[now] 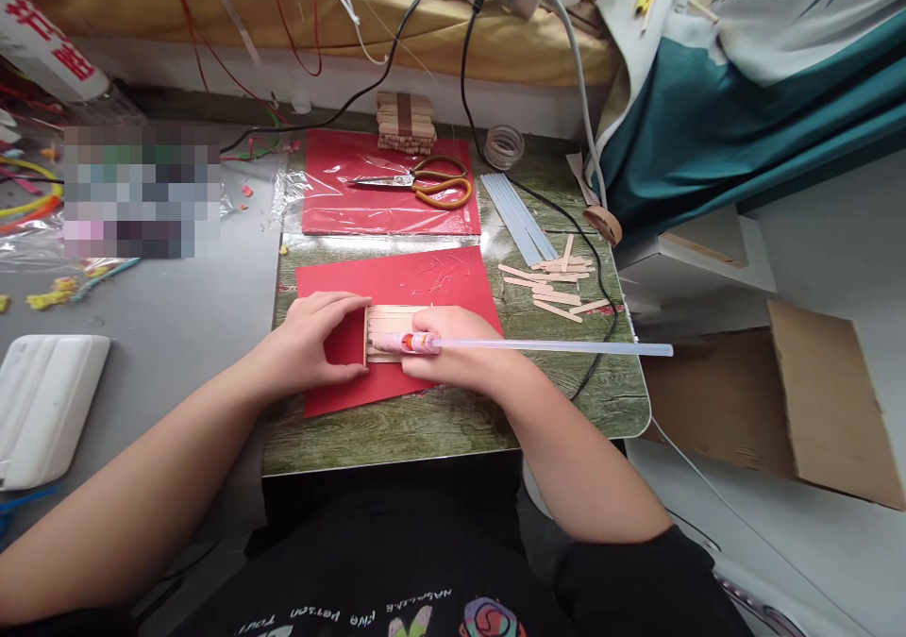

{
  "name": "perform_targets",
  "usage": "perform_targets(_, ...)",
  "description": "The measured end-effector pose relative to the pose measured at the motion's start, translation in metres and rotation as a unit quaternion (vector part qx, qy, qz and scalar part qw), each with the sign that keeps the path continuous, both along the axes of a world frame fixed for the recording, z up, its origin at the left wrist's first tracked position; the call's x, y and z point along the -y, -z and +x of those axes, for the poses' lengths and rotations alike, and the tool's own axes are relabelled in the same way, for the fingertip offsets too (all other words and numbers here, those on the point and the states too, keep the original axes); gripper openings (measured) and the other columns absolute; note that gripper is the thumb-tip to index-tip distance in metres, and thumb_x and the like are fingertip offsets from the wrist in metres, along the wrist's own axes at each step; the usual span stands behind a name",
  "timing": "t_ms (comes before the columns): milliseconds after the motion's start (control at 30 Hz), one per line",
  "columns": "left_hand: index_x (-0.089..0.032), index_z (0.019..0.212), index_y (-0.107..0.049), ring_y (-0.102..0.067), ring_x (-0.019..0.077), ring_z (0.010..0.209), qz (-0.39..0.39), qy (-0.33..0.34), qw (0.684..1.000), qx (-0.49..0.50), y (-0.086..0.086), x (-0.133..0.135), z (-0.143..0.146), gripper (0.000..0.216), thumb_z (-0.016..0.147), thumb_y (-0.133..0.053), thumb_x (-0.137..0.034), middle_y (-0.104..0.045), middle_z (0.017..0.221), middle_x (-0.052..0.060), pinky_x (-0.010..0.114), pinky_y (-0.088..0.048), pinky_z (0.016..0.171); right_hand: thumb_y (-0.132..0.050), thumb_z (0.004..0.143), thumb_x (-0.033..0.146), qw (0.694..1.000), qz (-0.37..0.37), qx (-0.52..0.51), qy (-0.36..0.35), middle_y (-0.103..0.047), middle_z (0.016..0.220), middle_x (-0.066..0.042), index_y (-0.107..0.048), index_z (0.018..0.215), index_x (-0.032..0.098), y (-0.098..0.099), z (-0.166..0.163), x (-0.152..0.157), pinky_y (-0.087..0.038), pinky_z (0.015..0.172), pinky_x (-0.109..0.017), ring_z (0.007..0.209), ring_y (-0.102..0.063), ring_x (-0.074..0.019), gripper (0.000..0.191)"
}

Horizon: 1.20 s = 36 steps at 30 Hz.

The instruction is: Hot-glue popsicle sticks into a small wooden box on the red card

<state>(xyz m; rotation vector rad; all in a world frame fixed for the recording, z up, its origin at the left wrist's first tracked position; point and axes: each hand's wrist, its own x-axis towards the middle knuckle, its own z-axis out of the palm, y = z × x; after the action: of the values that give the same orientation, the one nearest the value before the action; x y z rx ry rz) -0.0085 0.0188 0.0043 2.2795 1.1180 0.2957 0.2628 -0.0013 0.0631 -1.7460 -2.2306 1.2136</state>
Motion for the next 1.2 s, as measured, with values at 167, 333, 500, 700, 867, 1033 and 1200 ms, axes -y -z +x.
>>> perform_targets(167, -0.03, 0.156, -0.045, -0.048, 0.0393, 0.143, -0.005, -0.001, 1.0, -0.001, 0.001, 0.0, 0.0, 0.087, 0.08, -0.08, -0.052, -0.054, 0.156, 0.011, 0.054, -0.034, 0.118, -0.072, 0.078, 0.035, 0.999, 0.003, -0.015, -0.028, -0.053, 0.072, 0.003, -0.043, 0.07, 0.023, -0.004, 0.006, 0.001, -0.024, 0.057, -0.031, 0.062, -0.045, -0.0143, 0.032)
perform_targets(333, -0.029, 0.156, -0.045, -0.048, 0.0383, 0.143, -0.001, -0.001, 1.0, -0.002, 0.001, 0.0, 0.0, 0.086, 0.08, -0.081, -0.052, -0.055, 0.156, 0.011, 0.053, -0.034, 0.118, -0.071, 0.078, 0.031, 0.999, 0.009, -0.045, 0.013, -0.06, 0.078, 0.003, -0.052, 0.075, 0.023, 0.0, 0.013, 0.006, -0.03, 0.061, -0.029, 0.068, -0.052, -0.0158, 0.02)
perform_targets(500, -0.028, 0.155, -0.045, -0.048, 0.0378, 0.145, 0.0, 0.0, 1.0, 0.001, 0.0, 0.0, -0.001, 0.085, 0.081, -0.08, -0.052, -0.055, 0.156, 0.011, 0.053, -0.033, 0.119, -0.072, 0.083, 0.039, 0.995, -0.013, -0.077, 0.07, -0.064, 0.082, 0.002, -0.061, 0.082, 0.023, 0.007, 0.016, 0.015, -0.035, 0.063, -0.028, 0.072, -0.058, -0.0168, 0.02)
perform_targets(700, -0.028, 0.156, -0.043, -0.047, 0.0372, 0.145, 0.003, 0.003, 1.0, -0.005, -0.002, 0.001, 0.0, 0.085, 0.082, -0.079, -0.051, -0.053, 0.157, 0.012, 0.052, -0.033, 0.119, -0.072, 0.085, 0.043, 0.994, -0.016, -0.084, 0.074, -0.065, 0.083, 0.002, -0.062, 0.084, 0.023, 0.011, 0.015, 0.016, -0.036, 0.064, -0.028, 0.073, -0.059, -0.0167, 0.022)
perform_targets(867, -0.027, 0.156, -0.043, -0.046, 0.0379, 0.146, 0.007, 0.004, 1.0, -0.007, -0.002, 0.001, 0.001, 0.086, 0.082, -0.079, -0.052, -0.052, 0.158, 0.012, 0.052, -0.033, 0.12, -0.071, 0.086, 0.046, 0.994, -0.022, -0.077, 0.072, -0.065, 0.081, 0.003, -0.063, 0.084, 0.024, 0.012, 0.016, 0.016, -0.035, 0.063, -0.028, 0.073, -0.059, -0.0168, 0.024)
perform_targets(1033, -0.027, 0.155, -0.045, -0.046, 0.0384, 0.146, 0.009, -0.005, 1.0, -0.013, -0.002, 0.002, 0.001, 0.086, 0.081, -0.08, -0.052, -0.051, 0.158, 0.012, 0.052, -0.033, 0.121, -0.07, 0.086, 0.045, 0.994, -0.02, -0.08, 0.078, -0.067, 0.082, 0.002, -0.063, 0.083, 0.024, 0.013, 0.016, 0.017, -0.036, 0.063, -0.028, 0.073, -0.059, -0.0173, 0.023)
perform_targets(1200, -0.028, 0.156, -0.043, -0.047, 0.0371, 0.146, 0.009, -0.001, 1.0, -0.012, -0.002, 0.002, 0.0, 0.086, 0.081, -0.079, -0.05, -0.052, 0.158, 0.011, 0.052, -0.034, 0.121, -0.071, 0.085, 0.049, 0.993, -0.027, -0.069, 0.092, -0.06, 0.074, 0.003, -0.059, 0.079, 0.024, 0.012, 0.014, 0.016, -0.034, 0.059, -0.028, 0.066, -0.053, -0.016, 0.028)
